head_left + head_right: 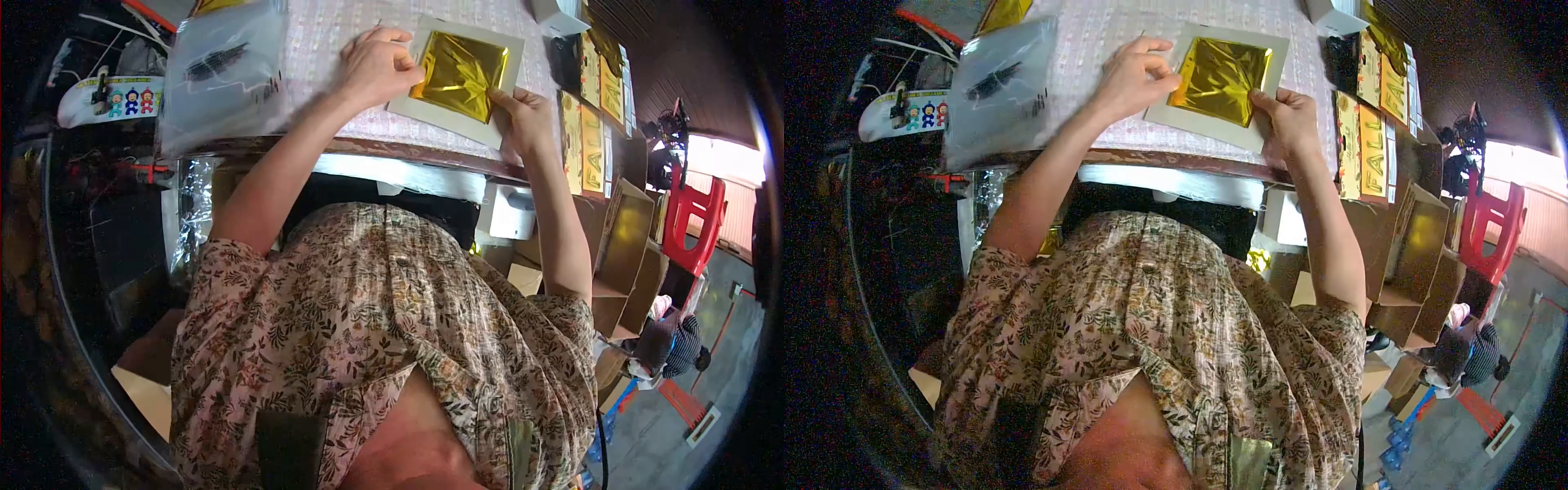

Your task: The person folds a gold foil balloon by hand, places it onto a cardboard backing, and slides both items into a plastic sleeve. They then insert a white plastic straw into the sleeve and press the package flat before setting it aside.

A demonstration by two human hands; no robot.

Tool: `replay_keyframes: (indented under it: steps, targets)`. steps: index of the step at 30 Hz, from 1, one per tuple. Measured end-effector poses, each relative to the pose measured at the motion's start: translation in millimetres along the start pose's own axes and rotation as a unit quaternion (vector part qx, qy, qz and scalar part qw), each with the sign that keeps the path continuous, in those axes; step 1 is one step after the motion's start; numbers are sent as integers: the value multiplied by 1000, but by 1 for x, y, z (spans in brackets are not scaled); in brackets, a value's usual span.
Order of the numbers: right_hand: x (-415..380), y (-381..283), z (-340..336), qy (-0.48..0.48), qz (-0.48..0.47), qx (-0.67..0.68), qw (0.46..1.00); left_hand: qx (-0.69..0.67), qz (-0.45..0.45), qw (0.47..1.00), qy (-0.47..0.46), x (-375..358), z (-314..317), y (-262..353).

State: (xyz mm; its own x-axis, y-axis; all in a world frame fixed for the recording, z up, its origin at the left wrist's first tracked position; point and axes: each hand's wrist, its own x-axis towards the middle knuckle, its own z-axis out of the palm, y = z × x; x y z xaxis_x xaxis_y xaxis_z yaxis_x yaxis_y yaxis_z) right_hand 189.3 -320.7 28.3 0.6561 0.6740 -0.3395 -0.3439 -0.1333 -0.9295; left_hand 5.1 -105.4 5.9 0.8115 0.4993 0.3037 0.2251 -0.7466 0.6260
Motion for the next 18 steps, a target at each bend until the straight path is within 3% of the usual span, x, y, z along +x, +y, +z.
replay_keyframes:
  steps: [3, 11, 14, 18]
  targets:
    - [0, -2, 1, -1, 14, -38, 999, -42, 5, 999, 13, -1, -2, -1]
    - [-1, -3, 42, 20, 23, 18, 999, 69, 59, 996, 13, -5, -7, 0]
    - [-5, -8, 65, 31, 67, 74, 995, 69, 76, 995, 11, -4, -10, -3]
    - [20, 11, 70, 0, 48, 40, 998, 55, 72, 996, 0, -3, -17, 1]
